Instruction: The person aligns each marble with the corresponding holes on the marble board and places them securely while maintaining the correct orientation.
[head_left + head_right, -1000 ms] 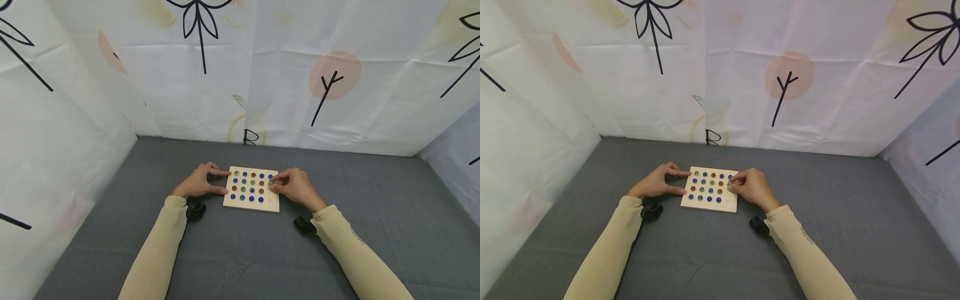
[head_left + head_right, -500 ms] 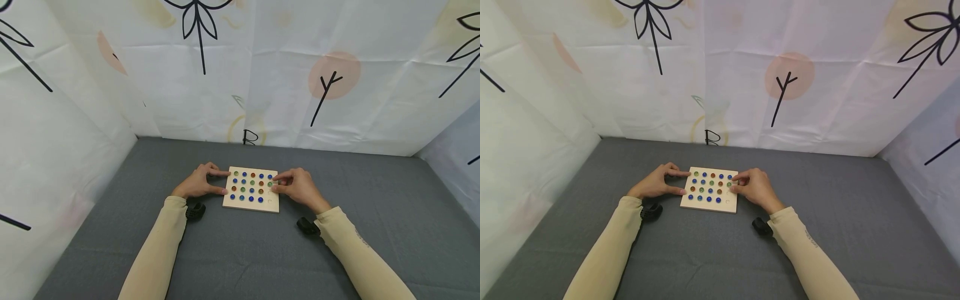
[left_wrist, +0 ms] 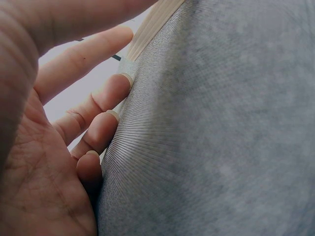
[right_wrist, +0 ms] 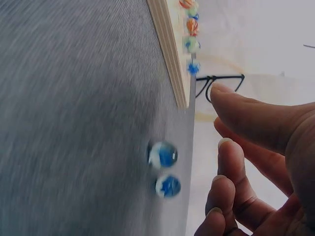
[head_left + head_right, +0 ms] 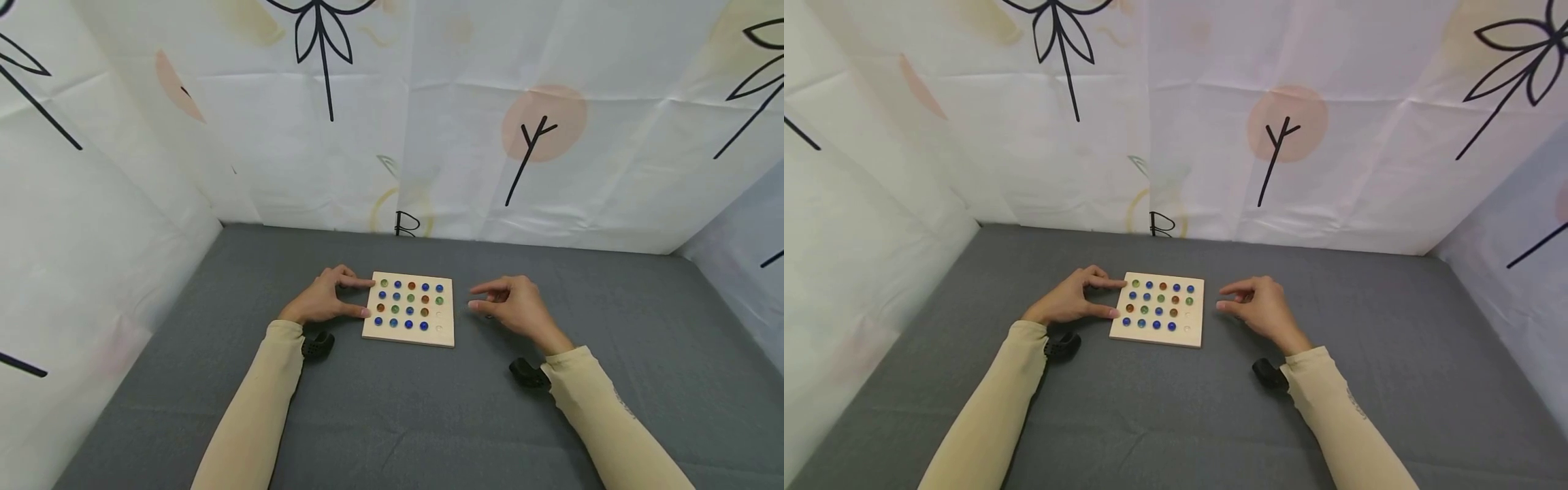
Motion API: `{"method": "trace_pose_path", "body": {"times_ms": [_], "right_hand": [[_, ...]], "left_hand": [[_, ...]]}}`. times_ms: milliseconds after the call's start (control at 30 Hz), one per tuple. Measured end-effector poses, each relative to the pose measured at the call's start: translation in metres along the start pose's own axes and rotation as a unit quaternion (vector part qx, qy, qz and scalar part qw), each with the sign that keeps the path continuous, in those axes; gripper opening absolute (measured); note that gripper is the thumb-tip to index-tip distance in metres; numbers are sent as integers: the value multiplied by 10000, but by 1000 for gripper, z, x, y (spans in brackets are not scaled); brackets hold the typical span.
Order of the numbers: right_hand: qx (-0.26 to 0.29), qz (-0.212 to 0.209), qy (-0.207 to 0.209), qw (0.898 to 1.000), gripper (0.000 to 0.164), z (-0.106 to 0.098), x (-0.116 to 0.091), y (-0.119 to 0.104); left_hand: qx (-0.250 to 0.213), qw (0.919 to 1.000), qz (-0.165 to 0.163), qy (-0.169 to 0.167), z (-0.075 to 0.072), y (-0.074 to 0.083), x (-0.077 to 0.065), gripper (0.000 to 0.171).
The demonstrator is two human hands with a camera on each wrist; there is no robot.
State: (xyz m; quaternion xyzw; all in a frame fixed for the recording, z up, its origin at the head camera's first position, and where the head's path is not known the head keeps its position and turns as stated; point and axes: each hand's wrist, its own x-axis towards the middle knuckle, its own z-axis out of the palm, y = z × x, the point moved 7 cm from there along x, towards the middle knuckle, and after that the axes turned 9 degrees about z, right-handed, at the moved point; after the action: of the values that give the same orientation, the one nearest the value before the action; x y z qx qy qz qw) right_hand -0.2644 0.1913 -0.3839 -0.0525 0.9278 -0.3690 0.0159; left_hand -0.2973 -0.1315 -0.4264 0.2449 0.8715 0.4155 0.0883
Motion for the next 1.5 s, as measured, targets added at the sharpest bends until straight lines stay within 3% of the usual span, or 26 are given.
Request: {"method": "trace_pose_path", "body": {"times_ms": [333, 933, 1500], "right_hand": [[-157, -12, 134, 9998, 23, -11, -11, 11], [-265, 308, -62, 9992, 26, -4, -19, 28], [-214, 209, -3, 9996, 24, -9, -22, 22]], "left_hand": [[16, 10000, 13, -1, -1, -1, -2, 60], [-45, 10000, 58, -22, 0, -2, -2, 61], [-40, 10000, -28, -2, 0, -2, -1, 61]]}}
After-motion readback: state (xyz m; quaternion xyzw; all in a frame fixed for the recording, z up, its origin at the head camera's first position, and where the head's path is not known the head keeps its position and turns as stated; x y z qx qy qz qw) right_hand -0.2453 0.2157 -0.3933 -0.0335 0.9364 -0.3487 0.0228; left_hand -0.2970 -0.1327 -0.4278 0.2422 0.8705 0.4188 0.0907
